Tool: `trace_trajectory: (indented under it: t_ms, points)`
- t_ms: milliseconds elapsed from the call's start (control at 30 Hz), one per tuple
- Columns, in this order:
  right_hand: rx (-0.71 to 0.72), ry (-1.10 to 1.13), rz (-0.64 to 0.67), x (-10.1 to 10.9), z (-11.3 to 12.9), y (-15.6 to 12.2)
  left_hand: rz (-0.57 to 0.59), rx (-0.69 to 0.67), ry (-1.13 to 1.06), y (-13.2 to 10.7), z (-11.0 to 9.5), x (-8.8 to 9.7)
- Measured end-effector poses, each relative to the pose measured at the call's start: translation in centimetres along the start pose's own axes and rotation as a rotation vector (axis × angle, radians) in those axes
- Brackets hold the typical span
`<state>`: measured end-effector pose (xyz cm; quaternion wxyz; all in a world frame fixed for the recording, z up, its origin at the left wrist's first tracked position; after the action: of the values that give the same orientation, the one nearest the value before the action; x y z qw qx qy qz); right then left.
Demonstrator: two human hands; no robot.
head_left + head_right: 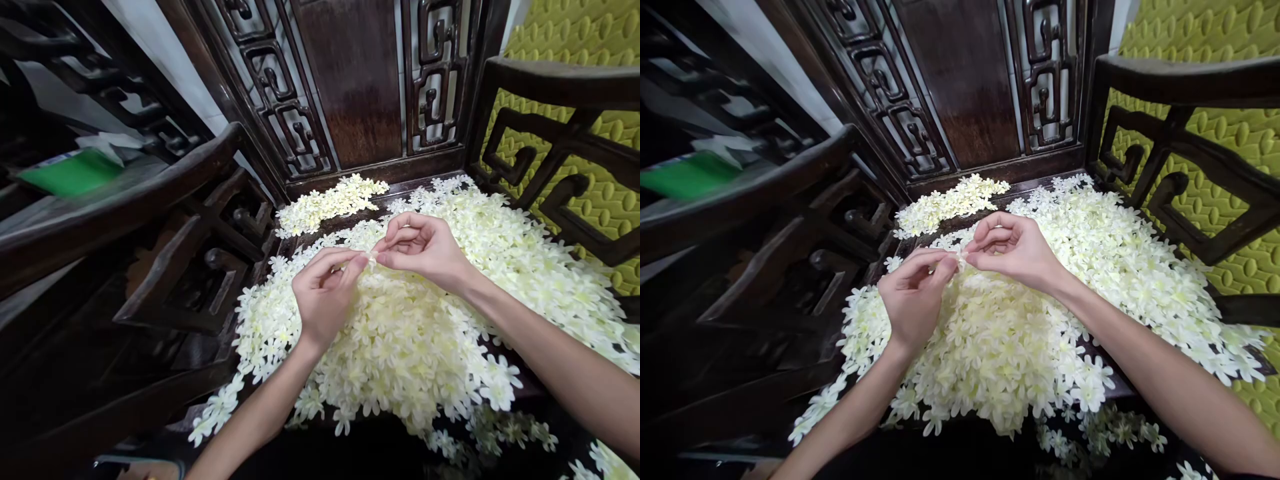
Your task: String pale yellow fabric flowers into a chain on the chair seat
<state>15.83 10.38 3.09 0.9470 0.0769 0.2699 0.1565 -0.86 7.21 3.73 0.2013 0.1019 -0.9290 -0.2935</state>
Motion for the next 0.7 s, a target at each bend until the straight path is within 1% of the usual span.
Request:
trace_trajectory:
  t_ms: [167,267,367,700]
  points:
    - [-0.042,0.026,0.022,0.2,-0.4,0.0,0.034,0.036,0.040,0.1,0.1,-0.3]
    - [-0.075,0.043,0.052,0.3,-0.7,0.0,0.038,0.031,0.055,0.2,0.0,-0.4]
    - [-0.077,0.053,0.072,0.3,-0.8,0.0,0.053,0.039,0.064,0.2,-0.1,-0.4]
    - [-0.115,0.071,0.030,0.8,-1.6,0.2,0.054,0.014,0.065,0.4,-0.3,-0.4]
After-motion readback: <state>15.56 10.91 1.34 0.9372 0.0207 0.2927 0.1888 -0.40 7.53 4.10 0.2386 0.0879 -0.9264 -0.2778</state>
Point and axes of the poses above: each hand's wrist, its own y-axis towards the middle knuckle, its own x-axis out of the back of the hand, z = x × y, the point moved 8 cm from there along y, towards the middle knuckle, and after that the axes turned 14 degrees about y, right-handed, at the moved point
